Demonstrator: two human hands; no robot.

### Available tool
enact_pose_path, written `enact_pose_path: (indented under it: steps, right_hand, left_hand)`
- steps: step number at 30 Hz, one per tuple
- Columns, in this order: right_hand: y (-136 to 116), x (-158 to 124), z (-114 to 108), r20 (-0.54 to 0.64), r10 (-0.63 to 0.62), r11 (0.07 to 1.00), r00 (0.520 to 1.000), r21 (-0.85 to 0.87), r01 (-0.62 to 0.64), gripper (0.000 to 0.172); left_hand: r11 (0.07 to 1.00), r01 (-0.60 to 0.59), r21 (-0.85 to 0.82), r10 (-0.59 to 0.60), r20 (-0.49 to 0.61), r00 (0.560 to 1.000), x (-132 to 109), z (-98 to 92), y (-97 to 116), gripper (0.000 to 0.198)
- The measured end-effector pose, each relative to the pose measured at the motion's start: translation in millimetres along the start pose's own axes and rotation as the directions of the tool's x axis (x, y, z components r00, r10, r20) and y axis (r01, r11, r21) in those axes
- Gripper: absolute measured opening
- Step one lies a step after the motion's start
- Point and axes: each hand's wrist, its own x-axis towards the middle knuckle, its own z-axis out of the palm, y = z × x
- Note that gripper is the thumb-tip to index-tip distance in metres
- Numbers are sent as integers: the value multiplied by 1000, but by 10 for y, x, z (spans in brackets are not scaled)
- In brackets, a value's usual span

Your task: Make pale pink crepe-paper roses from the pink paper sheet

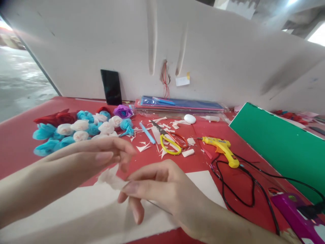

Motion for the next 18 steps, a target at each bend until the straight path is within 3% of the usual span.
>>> enact_pose_path:
  steps: [3, 5, 8, 10, 14, 18]
  right_hand:
    - [-31, -7, 12, 1, 64, 997, 998, -48, -64, 14]
    - [-38, 1, 20, 8, 95, 994, 995, -57, -94, 14]
    - [-34, 22, 14, 38, 149, 988, 988, -57, -147, 13]
    - [-26, 31, 3, 51, 172, 984, 984, -60, -169, 13]
    - [-5, 26, 2, 83, 197, 979, 977, -61, -192, 18]
    - [22, 28, 30, 90, 232, 972, 969, 23, -235, 23]
  left_hand:
    - [984, 114, -134, -79, 243, 967, 16, -20, 2, 11]
    - [959, 175, -225, -96, 326, 941, 9, -13, 6, 11]
    - [955, 195, -223, -108, 348, 931, -29, -24, 22, 13]
    - [975, 177, -135, -119, 354, 928, -68, -61, 30, 8]
    - [991, 64, 119, -104, 371, 923, -123, -135, 17, 15]
    - [988, -14, 151, -40, 349, 936, -134, -106, -28, 20]
